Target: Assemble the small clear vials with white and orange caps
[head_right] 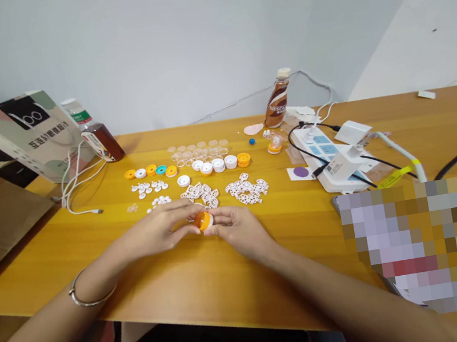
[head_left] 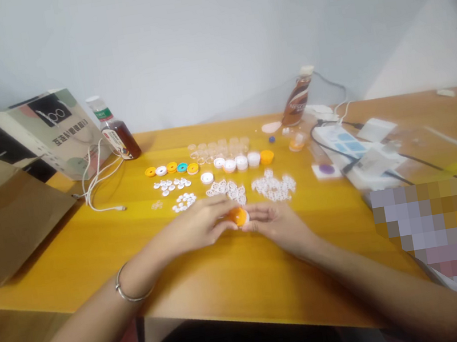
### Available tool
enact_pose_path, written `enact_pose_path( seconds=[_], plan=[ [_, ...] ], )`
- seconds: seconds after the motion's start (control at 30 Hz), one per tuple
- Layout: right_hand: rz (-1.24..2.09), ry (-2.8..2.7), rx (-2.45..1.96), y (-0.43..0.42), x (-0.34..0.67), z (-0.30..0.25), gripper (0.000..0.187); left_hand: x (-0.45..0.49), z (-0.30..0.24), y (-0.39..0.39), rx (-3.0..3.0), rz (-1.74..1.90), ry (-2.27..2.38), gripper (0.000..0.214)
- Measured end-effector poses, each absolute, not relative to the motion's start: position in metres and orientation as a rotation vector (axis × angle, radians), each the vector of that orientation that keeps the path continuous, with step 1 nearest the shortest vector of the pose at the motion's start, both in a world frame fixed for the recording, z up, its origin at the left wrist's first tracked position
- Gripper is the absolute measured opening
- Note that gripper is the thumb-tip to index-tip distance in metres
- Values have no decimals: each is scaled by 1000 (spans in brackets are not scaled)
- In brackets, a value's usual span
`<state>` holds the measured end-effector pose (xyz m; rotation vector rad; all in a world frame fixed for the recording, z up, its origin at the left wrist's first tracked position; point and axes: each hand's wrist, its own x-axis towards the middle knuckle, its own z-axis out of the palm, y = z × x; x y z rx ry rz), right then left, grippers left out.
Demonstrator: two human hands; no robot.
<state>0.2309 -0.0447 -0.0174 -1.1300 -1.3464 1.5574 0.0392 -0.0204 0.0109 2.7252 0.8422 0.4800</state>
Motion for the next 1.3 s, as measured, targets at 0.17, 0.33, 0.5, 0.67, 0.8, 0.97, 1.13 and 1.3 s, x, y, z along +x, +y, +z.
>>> enact_pose_path(
  seconds=[0.17,0.33,0.5,0.67,0.8,0.97,1.13,1.3],
  plan=[
    [1538,-1378,-1103,-44,232,-17,30,39,7,-22,2762,496,803,25],
    [1573,-1428,-1018,-44,234,-16,32,35,8,-24,2799,561,675,31],
    [1454,-1512,-933,-47,234,-21,35,32,7,-21,2822,600,648,35],
    [1078,-1641,-943,-54,235,-24,34,31,0,-18,2863,830,542,27],
    [1156,-1590,-918,-52,234,-26,33,31,3,-17,2814,821,558,29],
    [1414,-1392,-885,-45,229,-23,30,33,12,-16,2685,743,644,32],
    [1485,-1313,-937,-45,229,-19,29,30,20,-13,2537,832,696,32],
    [1508,-1251,-951,-43,231,-22,31,14,33,-11,2414,696,771,31]
  ],
)
